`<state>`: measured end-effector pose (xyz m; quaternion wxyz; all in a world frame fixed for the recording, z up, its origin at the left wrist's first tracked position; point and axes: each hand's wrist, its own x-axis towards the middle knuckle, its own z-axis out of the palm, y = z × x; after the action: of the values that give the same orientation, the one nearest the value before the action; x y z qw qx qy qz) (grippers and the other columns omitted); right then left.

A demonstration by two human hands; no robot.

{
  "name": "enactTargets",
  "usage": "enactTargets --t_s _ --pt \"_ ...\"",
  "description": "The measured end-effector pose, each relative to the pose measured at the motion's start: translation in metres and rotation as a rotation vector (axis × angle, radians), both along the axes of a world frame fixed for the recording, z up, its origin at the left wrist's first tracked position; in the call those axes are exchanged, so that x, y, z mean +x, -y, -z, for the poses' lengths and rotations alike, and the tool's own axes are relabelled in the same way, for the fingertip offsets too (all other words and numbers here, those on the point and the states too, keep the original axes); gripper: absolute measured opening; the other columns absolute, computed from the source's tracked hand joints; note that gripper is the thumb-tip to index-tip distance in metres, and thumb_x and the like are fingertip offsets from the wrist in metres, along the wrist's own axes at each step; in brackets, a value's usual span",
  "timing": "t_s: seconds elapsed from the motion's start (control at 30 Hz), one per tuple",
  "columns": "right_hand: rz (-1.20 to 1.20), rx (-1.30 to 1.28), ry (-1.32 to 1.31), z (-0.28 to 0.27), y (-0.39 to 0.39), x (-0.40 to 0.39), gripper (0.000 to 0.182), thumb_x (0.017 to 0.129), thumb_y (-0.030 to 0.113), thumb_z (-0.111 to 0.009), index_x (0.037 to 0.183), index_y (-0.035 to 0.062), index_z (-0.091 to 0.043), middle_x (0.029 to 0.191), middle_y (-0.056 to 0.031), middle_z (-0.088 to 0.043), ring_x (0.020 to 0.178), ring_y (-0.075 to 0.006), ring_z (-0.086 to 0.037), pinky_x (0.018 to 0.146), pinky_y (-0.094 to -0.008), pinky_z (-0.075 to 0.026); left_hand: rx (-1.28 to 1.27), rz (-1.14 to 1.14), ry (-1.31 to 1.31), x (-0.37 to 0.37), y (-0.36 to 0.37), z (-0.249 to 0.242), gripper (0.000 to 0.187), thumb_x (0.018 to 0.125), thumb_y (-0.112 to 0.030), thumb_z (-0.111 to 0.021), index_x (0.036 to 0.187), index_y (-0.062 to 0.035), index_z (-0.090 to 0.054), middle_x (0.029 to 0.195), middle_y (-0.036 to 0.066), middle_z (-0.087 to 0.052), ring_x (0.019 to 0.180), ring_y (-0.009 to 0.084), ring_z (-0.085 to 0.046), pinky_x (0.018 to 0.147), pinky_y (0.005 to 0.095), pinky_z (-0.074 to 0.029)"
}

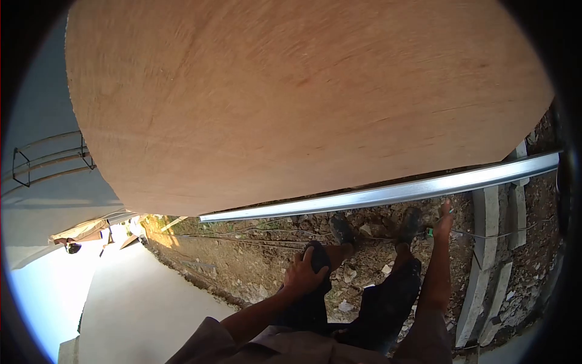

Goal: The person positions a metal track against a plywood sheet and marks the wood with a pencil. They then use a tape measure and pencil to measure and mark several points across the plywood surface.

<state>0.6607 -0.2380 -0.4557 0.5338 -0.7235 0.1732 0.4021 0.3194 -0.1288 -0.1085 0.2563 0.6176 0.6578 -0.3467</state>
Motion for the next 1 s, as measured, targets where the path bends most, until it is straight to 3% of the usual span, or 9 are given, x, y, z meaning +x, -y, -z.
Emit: enactTargets --t_s 0.13,0.2,0.3,0.53,0.63,0.7,0.77,0.93,1.0 --pt "0.117 0.287 -0.368 0.044 -0.043 0.001 0.029 0.079 0.025 -0.07 0.097 0.0055 -0.059 0.082 -0.0012 -0.053 0.076 -0.0147 -0.051 0.068 -0.0372 -0.041 0.018 0.029 0.019 0.003 -0.002 0.001 0.078 0.074 -0.049 -0.062 0.137 -0.0142 -0.031 0.12 0.026 -0.042 0.102 0.0442 -0.053 0.085 0.0519 -0.045" --pt "0.095 0.026 -0.306 0.029 -0.07 -0.006 0.012 0.078 0.011 -0.065 0.083 0.0068 -0.054 0.068 -0.0025 -0.046 0.057 -0.0141 -0.042 0.053 -0.0309 -0.037 -0.004 -0.032 0.025 0.007 -0.007 -0.001 0.076 0.074 -0.049 -0.062 0.136 -0.0148 -0.032 0.12 0.026 -0.043 0.105 0.0449 -0.051 0.087 0.0527 -0.043" --pt "0.207 -0.067 -0.306 0.013 -0.074 -0.015 0.007 0.077 0.005 -0.057 0.081 0.0052 -0.052 0.071 -0.004 -0.046 0.06 -0.0151 -0.043 0.054 -0.0317 -0.038 -0.031 -0.058 0.016 0.002 -0.006 -0.003 0.074 0.074 -0.049 -0.062 0.134 -0.0153 -0.035 0.12 0.025 -0.043 0.107 0.0454 -0.05 0.088 0.0534 -0.042" --pt "0.169 0.107 -0.328 -0.152 -0.047 -0.045 0.02 0.084 0.002 -0.049 0.102 0.0087 -0.048 0.091 -0.0038 -0.049 0.077 -0.0159 -0.047 0.062 -0.0321 -0.038 0.011 -0.188 0.111 -0.017 0.026 0.002 0.074 0.075 -0.052 -0.06 0.133 -0.0119 -0.037 0.124 0.025 -0.043 0.11 0.0441 -0.048 0.092 0.0516 -0.039" --pt "0.085 0.194 -0.347 -0.267 -0.042 -0.065 0.039 0.077 -0.008 -0.047 0.109 0.0156 -0.046 0.105 -0.0026 -0.049 0.089 -0.0166 -0.048 0.064 -0.0319 -0.038 0.164 -0.612 0.471 -0.065 0.036 0.051 0.077 0.075 -0.061 -0.057 0.128 -0.0063 -0.042 0.127 0.023 -0.042 0.114 0.038 -0.045 0.093 0.0498 -0.038" --pt "0.081 0.307 -0.411 -0.335 -0.044 -0.078 0.047 0.069 -0.013 -0.05 0.108 0.0133 -0.046 0.098 -0.003 -0.051 0.086 -0.0176 -0.051 0.063 -0.0318 -0.039 0.198 -1.111 0.572 -0.061 -0.008 -0.001 0.08 0.076 -0.065 -0.055 0.128 -0.0067 -0.041 0.126 0.022 -0.042 0.113 0.0344 -0.045 0.093 0.0512 -0.037" --pt "0.007 0.372 -0.355 -0.405 -0.055 -0.095 0.041 0.069 -0.012 -0.052 0.102 0.0115 -0.047 0.091 -0.0032 -0.052 0.079 -0.0173 -0.052 0.059 -0.0304 -0.038 0.221 -1.973 0.778 -0.08 -0.038 -0.026 0.09 0.075 -0.071 -0.05 0.137 -0.0092 -0.029 0.137 0.02 -0.034 0.12 0.0396 -0.039 0.091 0.0587 -0.034" --pt "-0.075 0.491 -0.34 -0.513 -0.093 -0.12 0.043 0.069 -0.014 -0.054 0.104 0.0106 -0.047 0.093 -0.0037 -0.052 0.08 -0.017 -0.053 0.059 -0.0306 -0.04 0.257 -2.224 1.345 -0.159 -0.087 -0.046 0.08 0.077 -0.067 -0.051 0.132 -0.0119 -0.034 0.132 0.015 -0.04 0.119 0.0359 -0.04 0.096 0.0563 -0.032" --pt "-0.182 0.6 -0.278 -0.538 -0.109 -0.128 0.039 0.07 -0.011 -0.057 0.101 0.0112 -0.049 0.089 -0.0034 -0.054 0.076 -0.0165 -0.053 0.057 -0.0302 -0.04 0.258 -2.194 1.318 -0.174 -0.11 -0.038 0.075 0.079 -0.063 -0.05 0.132 -0.0123 -0.035 0.133 0.014 -0.04 0.12 0.0356 -0.04 0.096 0.0565 -0.032"
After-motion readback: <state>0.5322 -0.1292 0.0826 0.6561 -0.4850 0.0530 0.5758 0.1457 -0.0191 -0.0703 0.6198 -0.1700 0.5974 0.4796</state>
